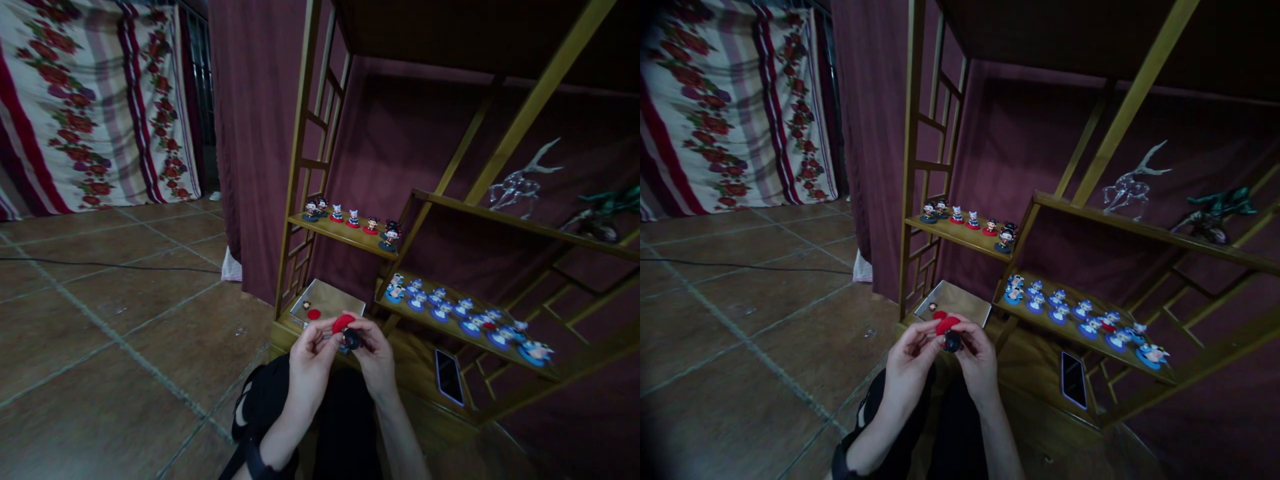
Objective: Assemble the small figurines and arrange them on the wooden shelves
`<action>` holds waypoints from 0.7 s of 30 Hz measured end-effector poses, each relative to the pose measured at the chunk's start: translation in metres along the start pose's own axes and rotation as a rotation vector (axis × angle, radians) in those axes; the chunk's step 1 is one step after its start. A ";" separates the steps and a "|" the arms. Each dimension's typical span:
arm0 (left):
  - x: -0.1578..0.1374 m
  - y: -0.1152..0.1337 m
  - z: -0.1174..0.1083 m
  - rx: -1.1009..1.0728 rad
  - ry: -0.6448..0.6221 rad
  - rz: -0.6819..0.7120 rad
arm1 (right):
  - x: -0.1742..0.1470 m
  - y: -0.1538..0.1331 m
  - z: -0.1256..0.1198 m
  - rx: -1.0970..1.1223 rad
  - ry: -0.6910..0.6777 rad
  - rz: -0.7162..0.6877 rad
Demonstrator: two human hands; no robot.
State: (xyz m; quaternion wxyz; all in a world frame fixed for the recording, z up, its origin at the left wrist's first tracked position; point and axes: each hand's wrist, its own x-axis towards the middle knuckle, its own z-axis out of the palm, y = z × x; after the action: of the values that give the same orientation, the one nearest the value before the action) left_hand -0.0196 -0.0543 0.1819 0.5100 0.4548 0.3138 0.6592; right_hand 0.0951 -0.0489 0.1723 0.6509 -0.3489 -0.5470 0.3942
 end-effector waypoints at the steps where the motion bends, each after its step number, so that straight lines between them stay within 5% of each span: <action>1: 0.002 -0.002 0.000 0.023 0.001 0.003 | 0.001 0.004 0.000 -0.017 0.027 0.018; 7: 0.021 -0.020 -0.006 0.481 -0.018 0.083 | 0.004 0.045 0.008 0.230 0.166 0.241; 13: 0.022 -0.017 -0.005 1.220 -0.300 0.245 | 0.000 0.072 -0.003 0.403 0.212 0.415; 21: 0.018 -0.018 -0.003 1.450 -0.402 0.446 | -0.002 0.079 -0.012 0.398 0.234 0.369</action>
State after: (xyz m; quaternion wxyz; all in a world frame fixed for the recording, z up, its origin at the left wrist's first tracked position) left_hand -0.0161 -0.0322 0.1697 -0.0118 0.8370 0.4690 0.2816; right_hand 0.0968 -0.0159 0.0999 0.6824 -0.3512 -0.3074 0.5626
